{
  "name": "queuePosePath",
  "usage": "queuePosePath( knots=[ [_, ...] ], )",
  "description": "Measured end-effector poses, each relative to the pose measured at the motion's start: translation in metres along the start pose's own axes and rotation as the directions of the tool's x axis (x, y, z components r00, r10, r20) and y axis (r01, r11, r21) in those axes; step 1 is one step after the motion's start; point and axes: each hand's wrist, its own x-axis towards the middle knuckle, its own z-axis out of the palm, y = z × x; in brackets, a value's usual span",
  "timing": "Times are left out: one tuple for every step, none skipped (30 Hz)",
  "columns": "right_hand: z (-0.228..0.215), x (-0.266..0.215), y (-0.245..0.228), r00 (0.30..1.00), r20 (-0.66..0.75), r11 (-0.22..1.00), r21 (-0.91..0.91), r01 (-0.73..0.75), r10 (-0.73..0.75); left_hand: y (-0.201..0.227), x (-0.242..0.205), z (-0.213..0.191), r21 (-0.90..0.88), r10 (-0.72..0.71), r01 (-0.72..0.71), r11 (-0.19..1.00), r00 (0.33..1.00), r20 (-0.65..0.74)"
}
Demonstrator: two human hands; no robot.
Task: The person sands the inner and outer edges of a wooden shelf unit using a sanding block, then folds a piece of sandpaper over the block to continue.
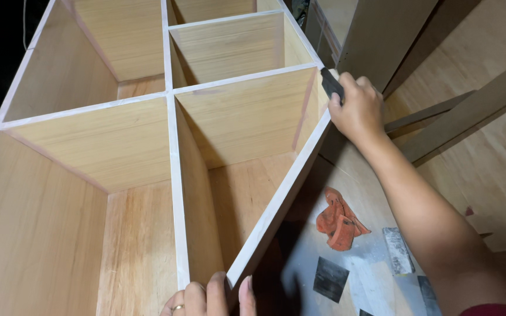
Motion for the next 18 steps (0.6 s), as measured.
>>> queuePosePath(
  knots=[
    [0.004,0.004,-0.001,1.000,-0.001,1.000,0.003,0.001,-0.001,-0.001,-0.001,0.001,0.003,0.000,0.000,1.000,1.000,-0.001],
    [0.007,0.008,-0.002,1.000,-0.001,0.999,-0.053,-0.002,0.002,-0.001,-0.002,0.002,0.012,-0.024,0.024,1.000,0.999,0.029],
    [0.009,0.010,-0.003,1.000,0.001,0.994,-0.111,-0.002,0.003,-0.001,-0.005,0.002,0.021,-0.051,0.050,0.999,0.997,0.059],
    [0.022,0.033,-0.004,1.000,0.002,0.994,-0.109,0.000,0.000,0.001,-0.001,0.000,0.023,-0.053,0.052,0.998,0.997,0.059],
    [0.033,0.048,0.000,0.999,0.004,0.994,-0.101,-0.039,0.040,0.002,0.001,-0.004,0.046,-0.062,0.059,0.997,0.995,0.074],
    [0.042,0.064,0.004,0.997,0.005,0.993,-0.093,-0.078,0.079,0.005,0.003,-0.008,0.068,-0.070,0.065,0.996,0.994,0.089],
    [0.047,0.069,0.009,0.997,-0.010,0.993,-0.092,-0.080,0.079,0.002,-0.002,0.000,0.066,-0.065,0.060,0.996,0.995,0.076],
    [0.052,0.075,0.014,0.999,-0.003,0.996,-0.077,-0.050,0.050,-0.001,-0.005,0.008,0.048,-0.066,0.063,0.997,0.996,0.059],
    [0.060,0.072,0.017,1.000,0.017,0.998,-0.061,-0.023,0.024,-0.004,-0.014,0.013,0.034,-0.071,0.069,0.997,0.996,0.057],
    [0.050,0.063,0.020,0.999,0.018,0.998,-0.059,-0.026,0.027,-0.004,-0.014,0.010,0.035,-0.068,0.066,0.997,0.996,0.058],
    [0.042,0.055,0.021,0.999,0.037,1.000,-0.006,0.005,-0.005,-0.003,-0.014,0.009,0.056,-0.071,0.066,0.996,0.994,0.079],
    [0.035,0.047,0.021,0.998,0.053,0.998,0.048,0.035,-0.038,-0.004,-0.014,0.007,0.076,-0.074,0.066,0.995,0.992,0.100],
    [0.021,0.030,0.015,0.997,0.058,0.998,0.052,0.039,-0.042,-0.003,-0.015,0.008,0.081,-0.079,0.071,0.994,0.992,0.101],
    [0.006,0.013,0.009,0.999,0.035,0.998,0.044,0.040,-0.041,-0.002,-0.017,0.008,0.080,-0.096,0.088,0.993,0.991,0.098],
    [-0.009,-0.003,0.005,0.999,0.009,0.999,0.036,0.038,-0.038,-0.001,-0.016,0.009,0.077,-0.109,0.102,0.992,0.990,0.093],
    [-0.004,-0.002,0.004,0.999,0.009,0.999,0.039,0.038,-0.039,-0.002,-0.012,0.008,0.080,-0.110,0.102,0.992,0.990,0.093],
    [0.000,0.001,0.005,0.999,-0.002,0.999,0.006,0.042,-0.042,-0.003,-0.007,0.007,0.068,-0.059,0.054,0.996,0.996,0.065],
    [0.003,0.004,0.006,0.999,-0.013,0.999,-0.026,0.045,-0.045,-0.003,-0.003,0.006,0.057,-0.008,0.005,0.998,0.999,0.037]
  ],
)
